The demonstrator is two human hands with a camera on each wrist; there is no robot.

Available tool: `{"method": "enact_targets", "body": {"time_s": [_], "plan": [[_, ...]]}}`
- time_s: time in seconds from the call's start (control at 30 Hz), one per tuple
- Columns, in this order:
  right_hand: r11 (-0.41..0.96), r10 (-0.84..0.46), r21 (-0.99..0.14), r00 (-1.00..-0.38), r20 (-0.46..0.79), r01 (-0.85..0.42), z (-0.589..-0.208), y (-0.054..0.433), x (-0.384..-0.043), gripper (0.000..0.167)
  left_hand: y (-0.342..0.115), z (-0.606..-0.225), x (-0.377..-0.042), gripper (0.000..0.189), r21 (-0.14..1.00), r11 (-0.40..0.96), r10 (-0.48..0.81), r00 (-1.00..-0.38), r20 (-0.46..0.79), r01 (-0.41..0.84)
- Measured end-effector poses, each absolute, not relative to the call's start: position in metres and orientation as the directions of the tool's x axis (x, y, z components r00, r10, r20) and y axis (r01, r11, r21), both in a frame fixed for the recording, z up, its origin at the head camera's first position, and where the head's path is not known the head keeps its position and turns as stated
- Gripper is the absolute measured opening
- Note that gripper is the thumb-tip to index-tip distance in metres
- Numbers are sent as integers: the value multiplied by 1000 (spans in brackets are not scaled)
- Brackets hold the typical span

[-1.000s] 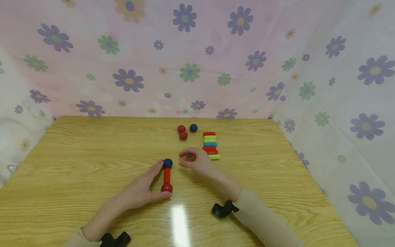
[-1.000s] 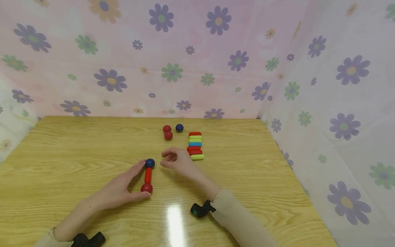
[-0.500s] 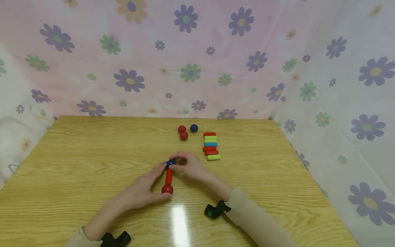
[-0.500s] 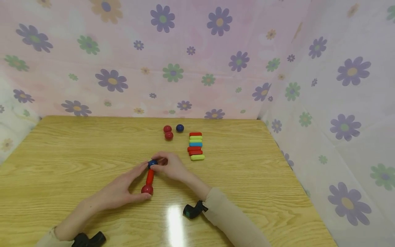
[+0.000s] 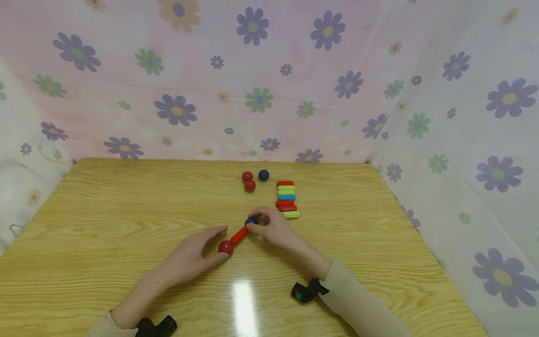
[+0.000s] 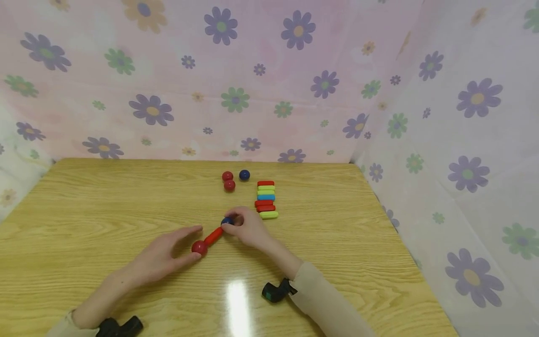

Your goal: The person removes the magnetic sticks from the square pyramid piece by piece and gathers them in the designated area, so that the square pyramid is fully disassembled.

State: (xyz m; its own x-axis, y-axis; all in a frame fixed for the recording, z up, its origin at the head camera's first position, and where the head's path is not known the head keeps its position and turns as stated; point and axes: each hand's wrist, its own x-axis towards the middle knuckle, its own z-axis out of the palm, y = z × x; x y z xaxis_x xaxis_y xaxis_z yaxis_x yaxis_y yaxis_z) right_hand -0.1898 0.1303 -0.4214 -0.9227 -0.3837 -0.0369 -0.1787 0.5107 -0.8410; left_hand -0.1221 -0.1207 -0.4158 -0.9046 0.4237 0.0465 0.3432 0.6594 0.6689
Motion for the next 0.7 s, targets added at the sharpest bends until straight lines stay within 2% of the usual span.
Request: {"method": "enact_targets", "body": {"time_s": [0.27,0.7], "plan": [[560,-417,-790,-909,-10,-249,-420,139,-182,27,-122,-419,-126,38,642,668,347,-921,179,376],[540,-522,-750,-851,56,-381,-421,145,-175,33,-122,-418,-128,37,750,616,276,-958,81,241]]}}
